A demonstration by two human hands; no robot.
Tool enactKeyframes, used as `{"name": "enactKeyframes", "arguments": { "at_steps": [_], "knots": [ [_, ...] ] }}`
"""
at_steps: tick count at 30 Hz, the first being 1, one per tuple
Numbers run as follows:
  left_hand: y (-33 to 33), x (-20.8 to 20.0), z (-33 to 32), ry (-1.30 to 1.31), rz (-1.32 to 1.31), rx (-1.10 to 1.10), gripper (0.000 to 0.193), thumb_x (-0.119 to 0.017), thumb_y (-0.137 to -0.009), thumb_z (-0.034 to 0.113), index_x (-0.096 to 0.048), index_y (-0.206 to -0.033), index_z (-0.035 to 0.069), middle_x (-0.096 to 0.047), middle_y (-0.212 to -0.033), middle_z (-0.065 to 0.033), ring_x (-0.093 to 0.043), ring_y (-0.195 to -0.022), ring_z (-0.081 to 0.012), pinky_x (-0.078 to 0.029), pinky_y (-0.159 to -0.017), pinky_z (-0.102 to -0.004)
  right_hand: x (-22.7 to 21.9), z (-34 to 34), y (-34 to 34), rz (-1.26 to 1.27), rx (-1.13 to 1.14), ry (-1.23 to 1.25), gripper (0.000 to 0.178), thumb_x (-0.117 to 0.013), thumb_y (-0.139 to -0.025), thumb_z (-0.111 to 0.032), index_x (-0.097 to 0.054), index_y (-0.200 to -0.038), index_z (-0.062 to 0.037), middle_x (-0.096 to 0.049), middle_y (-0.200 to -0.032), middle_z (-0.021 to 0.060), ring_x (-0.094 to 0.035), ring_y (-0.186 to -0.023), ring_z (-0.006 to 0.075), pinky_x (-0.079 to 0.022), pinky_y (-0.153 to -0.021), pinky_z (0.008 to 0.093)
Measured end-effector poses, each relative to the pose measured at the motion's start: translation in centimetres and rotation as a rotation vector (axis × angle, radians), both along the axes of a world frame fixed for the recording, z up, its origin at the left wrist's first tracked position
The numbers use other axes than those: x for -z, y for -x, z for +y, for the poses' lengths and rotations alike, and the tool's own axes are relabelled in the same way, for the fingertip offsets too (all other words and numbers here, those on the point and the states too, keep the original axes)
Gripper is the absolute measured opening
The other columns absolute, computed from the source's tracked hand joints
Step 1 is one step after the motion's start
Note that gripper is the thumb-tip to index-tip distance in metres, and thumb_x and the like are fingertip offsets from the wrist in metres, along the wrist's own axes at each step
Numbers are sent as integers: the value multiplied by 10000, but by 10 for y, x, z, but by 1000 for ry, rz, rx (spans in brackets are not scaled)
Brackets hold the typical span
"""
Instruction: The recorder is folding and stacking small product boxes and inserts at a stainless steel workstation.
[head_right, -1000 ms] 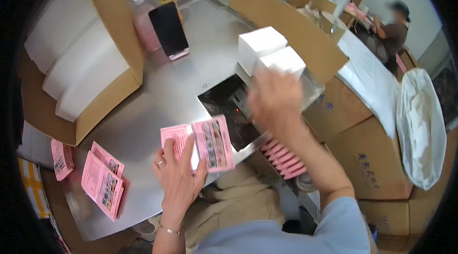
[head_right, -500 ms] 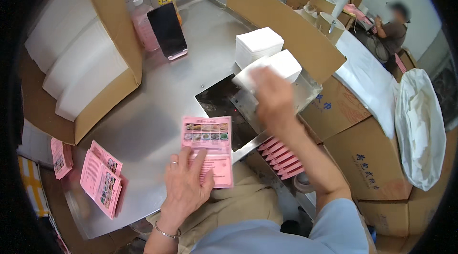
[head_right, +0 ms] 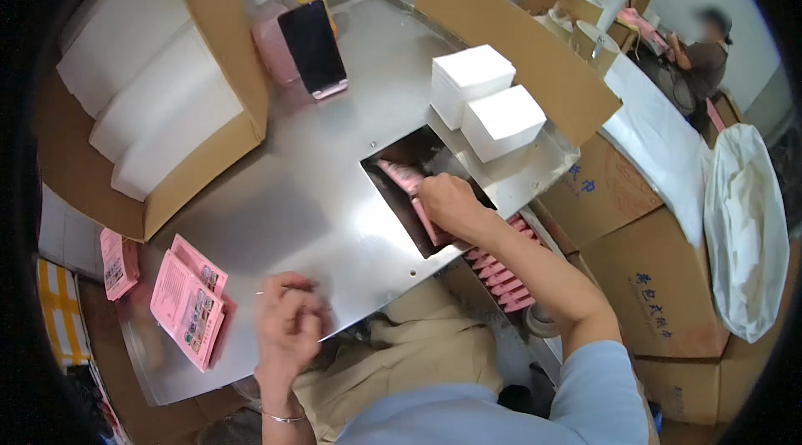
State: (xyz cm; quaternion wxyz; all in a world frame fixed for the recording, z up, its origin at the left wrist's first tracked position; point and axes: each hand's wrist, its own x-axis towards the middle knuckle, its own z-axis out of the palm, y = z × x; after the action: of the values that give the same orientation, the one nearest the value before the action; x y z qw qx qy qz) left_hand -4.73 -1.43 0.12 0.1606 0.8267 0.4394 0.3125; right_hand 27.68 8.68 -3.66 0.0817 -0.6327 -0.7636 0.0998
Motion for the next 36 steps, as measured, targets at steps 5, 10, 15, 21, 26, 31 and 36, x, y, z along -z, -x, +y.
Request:
{"name": "enactKeyframes", "arguments": {
  "at_steps": [5,10,15,21,26,31,36],
  "knots": [
    [133,3,-26,-244,129,-830,227,-600,-887,6,-555,-1108,28,-587,-1109,-164,-601,-1073,-381,-455,-973,-496,-71,-33,0,-164,103,-871,169,-694,-864,-191,-674,-914,-31,-678,-894,123,-650,-863,289,-487,-740,428],
    [181,2,-16,-115,509,-750,210,-631,-930,77,-563,-1120,22,-591,-1077,-150,-560,-1013,-357,-429,-957,-477,-60,-6,-63,-279,262,-835,161,-703,-864,-175,-659,-911,-27,-601,-963,111,-556,-997,274,-428,-824,442],
    [29,-8,16,-15,13,-157,265,-711,-831,40,-591,-1067,22,-576,-1044,-119,-551,-1028,-306,-456,-912,-435,-55,-4,-66,-78,269,-835,220,-674,-834,-48,-685,-1053,-36,-593,-920,118,-575,-944,302,-452,-831,437],
    [-65,2,18,-10,-32,151,450,-767,-721,126,-583,-1106,-16,-513,-1315,-266,-504,-1182,-451,-432,-931,-537,-44,-51,9,154,-331,-790,603,-663,-785,-35,-526,-1371,-4,-602,-1280,236,-591,-1158,478,-502,-971,564],
    [-56,-4,22,-54,245,-77,814,-837,-601,261,-539,-1290,-54,-413,-1497,-281,-417,-1338,-474,-380,-987,-570,-26,-74,75,175,-437,-643,331,-664,-765,-189,-652,-1044,-11,-588,-978,151,-638,-890,336,-518,-881,449],
    [-77,0,30,-64,191,-147,904,-832,-617,402,-508,-1372,25,-407,-1508,-256,-298,-1427,-486,-302,-1046,-589,-43,-58,86,-93,-521,-574,371,-668,-712,-87,-661,-1064,28,-649,-993,163,-653,-944,343,-519,-935,428],
    [-80,4,26,-76,325,-147,700,-759,-738,441,-598,-1386,231,-528,-1352,-205,-463,-1173,-449,-346,-942,-552,-87,-33,-5,-215,180,-755,256,-684,-821,-137,-651,-1035,1,-616,-923,136,-610,-901,308,-478,-759,434]
  ]
}}
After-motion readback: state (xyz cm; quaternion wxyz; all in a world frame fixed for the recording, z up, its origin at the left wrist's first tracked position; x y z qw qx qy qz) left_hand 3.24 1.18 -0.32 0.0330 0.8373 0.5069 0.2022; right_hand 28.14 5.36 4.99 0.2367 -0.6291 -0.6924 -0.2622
